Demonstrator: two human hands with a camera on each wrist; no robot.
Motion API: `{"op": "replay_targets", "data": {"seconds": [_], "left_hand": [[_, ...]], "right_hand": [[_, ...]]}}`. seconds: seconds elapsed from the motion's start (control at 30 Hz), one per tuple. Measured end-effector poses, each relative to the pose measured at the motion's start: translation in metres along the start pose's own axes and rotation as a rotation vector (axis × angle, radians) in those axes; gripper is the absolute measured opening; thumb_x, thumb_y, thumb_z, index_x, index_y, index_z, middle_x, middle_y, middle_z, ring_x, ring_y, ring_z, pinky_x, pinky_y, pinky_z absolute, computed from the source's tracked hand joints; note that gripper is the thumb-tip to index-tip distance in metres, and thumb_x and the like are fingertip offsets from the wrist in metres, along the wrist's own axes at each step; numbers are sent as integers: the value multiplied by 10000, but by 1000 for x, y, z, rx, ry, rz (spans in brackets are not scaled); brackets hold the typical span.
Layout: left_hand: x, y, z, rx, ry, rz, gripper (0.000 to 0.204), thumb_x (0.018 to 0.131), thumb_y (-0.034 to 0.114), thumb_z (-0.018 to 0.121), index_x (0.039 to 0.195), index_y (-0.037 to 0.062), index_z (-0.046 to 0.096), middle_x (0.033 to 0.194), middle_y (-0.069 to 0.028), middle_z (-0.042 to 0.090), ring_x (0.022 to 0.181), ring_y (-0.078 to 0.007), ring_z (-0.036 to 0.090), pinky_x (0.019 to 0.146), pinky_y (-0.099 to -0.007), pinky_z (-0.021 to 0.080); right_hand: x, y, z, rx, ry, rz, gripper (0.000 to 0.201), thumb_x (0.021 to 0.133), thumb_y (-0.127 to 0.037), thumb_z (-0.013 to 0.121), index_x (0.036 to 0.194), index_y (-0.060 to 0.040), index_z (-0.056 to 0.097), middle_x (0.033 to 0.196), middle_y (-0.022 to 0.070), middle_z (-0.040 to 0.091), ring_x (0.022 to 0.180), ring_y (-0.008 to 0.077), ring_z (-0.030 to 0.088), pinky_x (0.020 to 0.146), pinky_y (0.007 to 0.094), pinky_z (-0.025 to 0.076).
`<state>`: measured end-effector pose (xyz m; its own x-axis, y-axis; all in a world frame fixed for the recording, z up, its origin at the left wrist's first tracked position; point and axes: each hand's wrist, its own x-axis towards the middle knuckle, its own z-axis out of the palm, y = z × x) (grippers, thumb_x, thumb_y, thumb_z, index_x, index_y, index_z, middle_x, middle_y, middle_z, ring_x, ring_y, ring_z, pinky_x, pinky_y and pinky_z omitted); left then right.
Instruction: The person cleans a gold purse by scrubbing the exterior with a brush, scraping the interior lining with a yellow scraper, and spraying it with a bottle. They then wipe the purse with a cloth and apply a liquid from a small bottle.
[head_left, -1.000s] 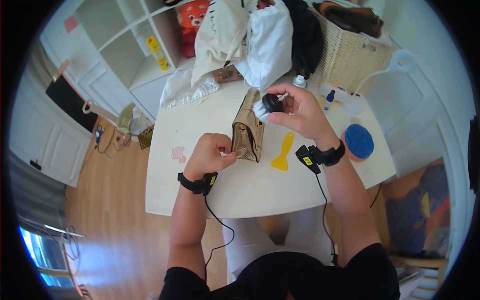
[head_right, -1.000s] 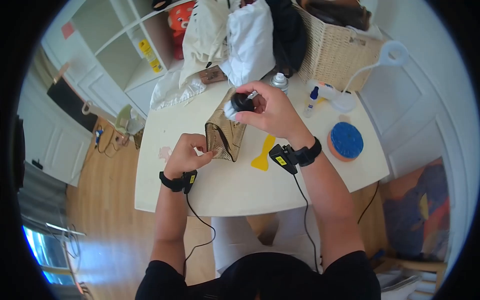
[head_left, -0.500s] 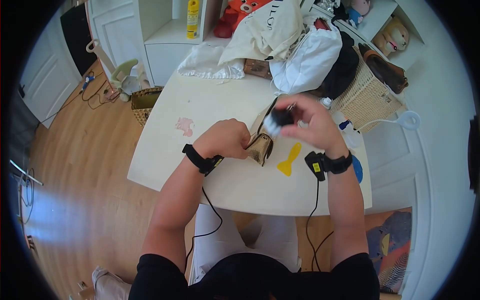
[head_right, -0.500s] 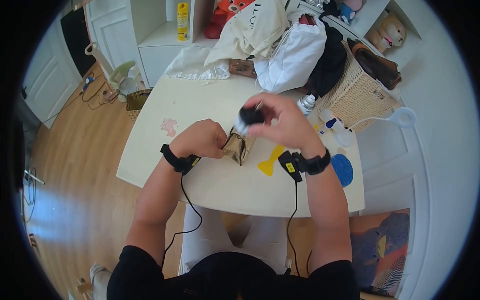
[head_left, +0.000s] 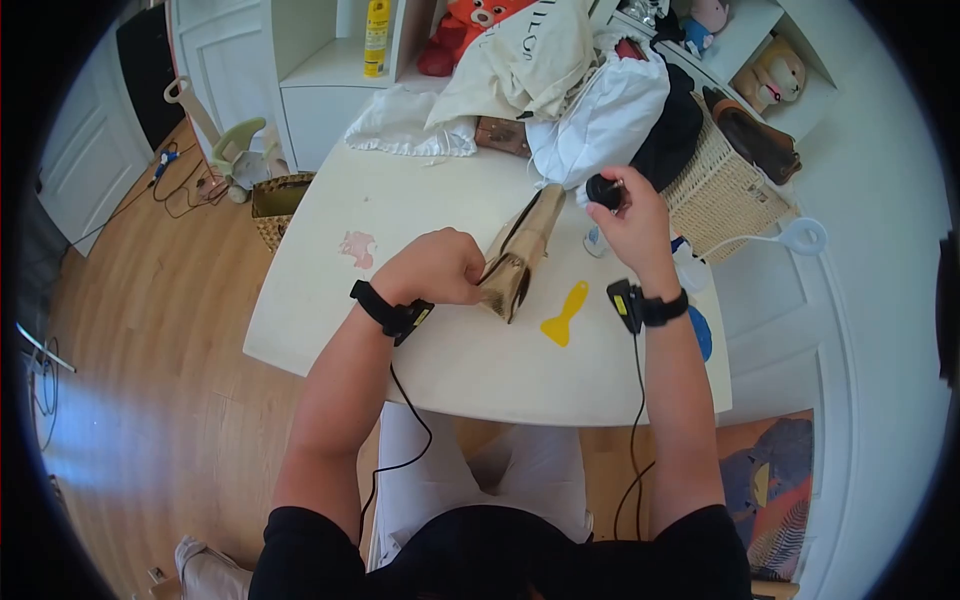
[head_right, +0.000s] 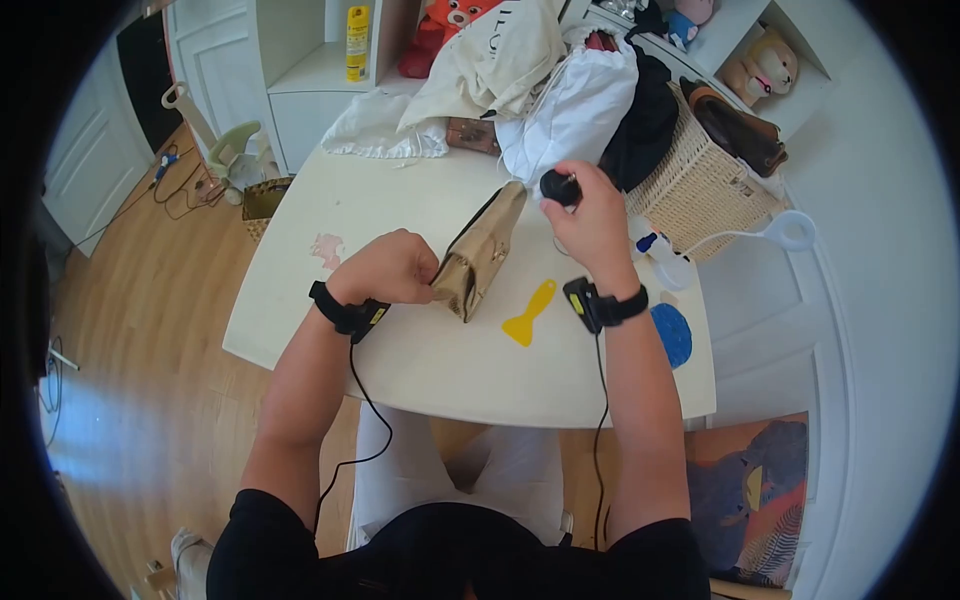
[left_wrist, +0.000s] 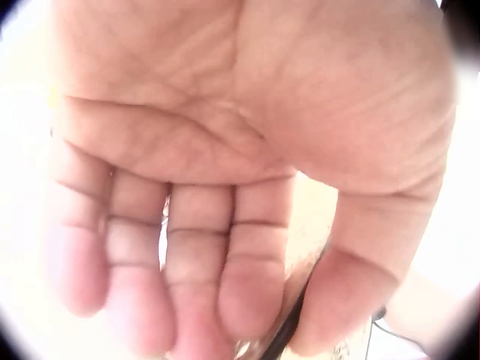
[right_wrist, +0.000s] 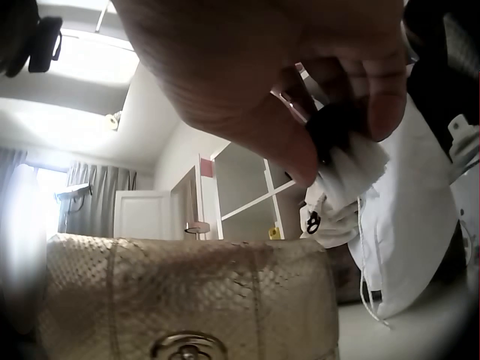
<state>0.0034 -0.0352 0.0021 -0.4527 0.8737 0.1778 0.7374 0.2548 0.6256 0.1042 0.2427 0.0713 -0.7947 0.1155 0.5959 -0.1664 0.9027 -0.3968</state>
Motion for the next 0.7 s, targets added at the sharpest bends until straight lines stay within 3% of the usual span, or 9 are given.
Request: {"op": "replay_targets", "data": {"seconds": [0.03, 0.07, 0.2, 0.27, 0.43, 0.5, 0.57, 0.67, 0.7], "left_hand": [[0, 2, -4, 3, 13, -6, 128, 599, 136, 704, 631, 24, 652, 614, -130, 627, 556, -301, 589, 548, -389, 476], [-2, 5, -7, -126, 122, 39, 137, 634, 120, 705, 629, 11, 624, 585, -107, 591, 524, -241, 543, 524, -359, 445], [-4, 15, -5, -474, 329, 184, 204, 756, 76, 706, 635, -7, 565, 549, -16, 500, 518, -79, 430, 491, -269, 363], [-3, 19, -4, -526, 302, 179, 214, 785, 78, 708, 643, -4, 570, 558, 2, 503, 535, -63, 435, 492, -261, 360], [-2, 22, 0, -557, 253, 167, 240, 827, 88, 712, 649, 5, 574, 576, 24, 518, 554, -51, 447, 501, -251, 361], [-4, 24, -1, -532, 215, 133, 237, 837, 86, 706, 664, 3, 567, 610, -15, 572, 609, -73, 525, 571, -264, 422], [-2, 22, 4, -590, 229, 156, 228, 843, 90, 705, 672, 3, 581, 601, 4, 554, 591, -61, 491, 544, -255, 395], [-2, 24, 1, -601, 254, 177, 220, 858, 93, 702, 686, 2, 600, 597, 25, 539, 576, -47, 456, 515, -248, 368], [-4, 25, -1, -560, 250, 175, 220, 866, 93, 699, 691, 0, 604, 601, 27, 541, 579, -45, 455, 515, -248, 368]], "right_hand": [[-3, -7, -2, 352, -95, 172, 406, 803, -5, 764, 1185, -28, 628, 1032, 94, 690, 914, 90, 656, 741, 255, 534], [-11, -15, -4, 554, -106, 180, 425, 808, 14, 765, 1204, -17, 613, 1097, 88, 671, 909, 99, 656, 718, 244, 535], [-29, -40, -15, 430, 64, 49, 463, 797, 31, 780, 1221, -11, 599, 1158, 74, 653, 921, 109, 652, 732, 246, 536], [-29, -59, -23, 563, 162, -62, 481, 770, 26, 802, 1211, -18, 614, 1178, 75, 658, 929, 108, 651, 739, 242, 535], [-14, -101, -31, 312, 161, -268, 446, 706, 15, 826, 1122, -47, 681, 1171, 96, 674, 936, 190, 681, 757, 288, 541], [-7, -106, -23, 15, 220, -541, 443, 676, 0, 828, 1093, -55, 687, 1147, 111, 674, 915, 264, 683, 754, 334, 546], [-12, -108, -21, -64, 137, -534, 456, 657, -16, 828, 1088, -52, 682, 1093, 109, 679, 899, 302, 675, 756, 358, 549], [-27, -128, -48, 215, -720, -144, 423, 686, -30, 831, 1086, -45, 694, 1046, 111, 700, 840, 245, 682, 687, 328, 548], [-29, -130, -47, 217, -731, -150, 423, 686, -30, 831, 1086, -45, 694, 1046, 111, 700, 840, 245, 682, 687, 328, 548]]}}
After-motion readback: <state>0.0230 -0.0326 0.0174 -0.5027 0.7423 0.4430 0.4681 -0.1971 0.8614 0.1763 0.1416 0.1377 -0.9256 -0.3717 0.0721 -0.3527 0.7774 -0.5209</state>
